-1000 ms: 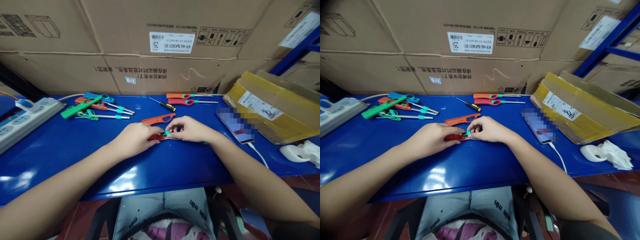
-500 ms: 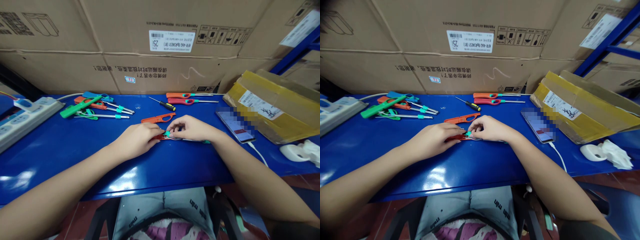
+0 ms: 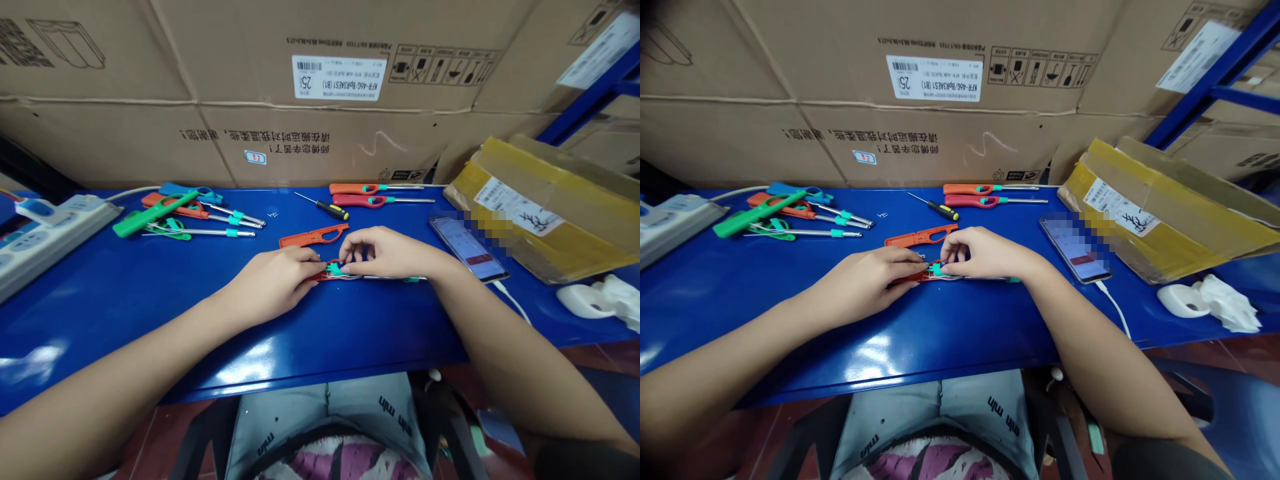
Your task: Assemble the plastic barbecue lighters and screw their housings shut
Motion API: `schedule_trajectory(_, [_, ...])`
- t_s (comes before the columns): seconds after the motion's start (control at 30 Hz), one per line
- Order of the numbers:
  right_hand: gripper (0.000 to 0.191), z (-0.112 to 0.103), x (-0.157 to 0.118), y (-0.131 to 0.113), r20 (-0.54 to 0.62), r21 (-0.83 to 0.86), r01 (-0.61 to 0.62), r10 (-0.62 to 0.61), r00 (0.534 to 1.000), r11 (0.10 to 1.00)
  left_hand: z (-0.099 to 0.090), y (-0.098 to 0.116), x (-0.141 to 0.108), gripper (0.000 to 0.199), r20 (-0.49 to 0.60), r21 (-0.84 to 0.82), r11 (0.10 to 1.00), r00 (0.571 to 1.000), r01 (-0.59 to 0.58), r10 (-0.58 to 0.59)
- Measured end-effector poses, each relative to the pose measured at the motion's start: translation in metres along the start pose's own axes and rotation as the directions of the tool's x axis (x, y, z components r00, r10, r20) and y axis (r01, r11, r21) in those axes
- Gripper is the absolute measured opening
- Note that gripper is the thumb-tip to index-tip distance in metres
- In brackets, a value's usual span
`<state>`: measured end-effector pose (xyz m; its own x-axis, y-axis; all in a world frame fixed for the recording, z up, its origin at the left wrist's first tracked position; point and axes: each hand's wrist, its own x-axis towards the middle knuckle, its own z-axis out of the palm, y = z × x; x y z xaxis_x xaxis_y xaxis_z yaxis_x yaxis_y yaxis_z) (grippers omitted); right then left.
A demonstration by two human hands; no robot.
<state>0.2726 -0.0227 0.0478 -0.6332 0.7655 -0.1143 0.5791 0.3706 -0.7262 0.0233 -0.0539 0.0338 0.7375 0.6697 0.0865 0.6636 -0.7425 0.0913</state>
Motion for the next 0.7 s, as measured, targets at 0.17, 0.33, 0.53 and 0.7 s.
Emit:
schedule_trajectory(0.17, [0.016, -0.0073, -0.0041, -0.0012, 0.083, -0.169, 0.091, -0.078, 0.993, 0.981, 0.0025, -0.0011, -0.0001, 0.032, -0.013, 0.006, 1.000, 0.999, -0.031, 0.031])
schedule_trajectory(0.33, [0.014, -0.0062, -0.0031, -0.0010, 0.094, -0.231, 0.196, -0.179, 0.979, 0.953, 0.0042, 0.0011, 0.0009, 0.031, -0.019, 0.024, 0.998, 0.999, -0.051, 0.051])
schedule_trajectory(0.53, [0.014, -0.0052, -0.0043, -0.0029, 0.091, -0.290, 0.238, -0.221, 0.971, 0.927, 0.0066, 0.0044, 0.0003, 0.032, -0.037, 0.063, 0.997, 0.998, -0.044, 0.046])
schedule_trajectory(0.7, [0.014, -0.0034, -0.0051, -0.0061, 0.106, -0.338, 0.214, -0.189, 0.976, 0.916, 0.0067, 0.0051, 0.0000, 0.032, -0.042, 0.065, 0.997, 0.998, -0.047, 0.049])
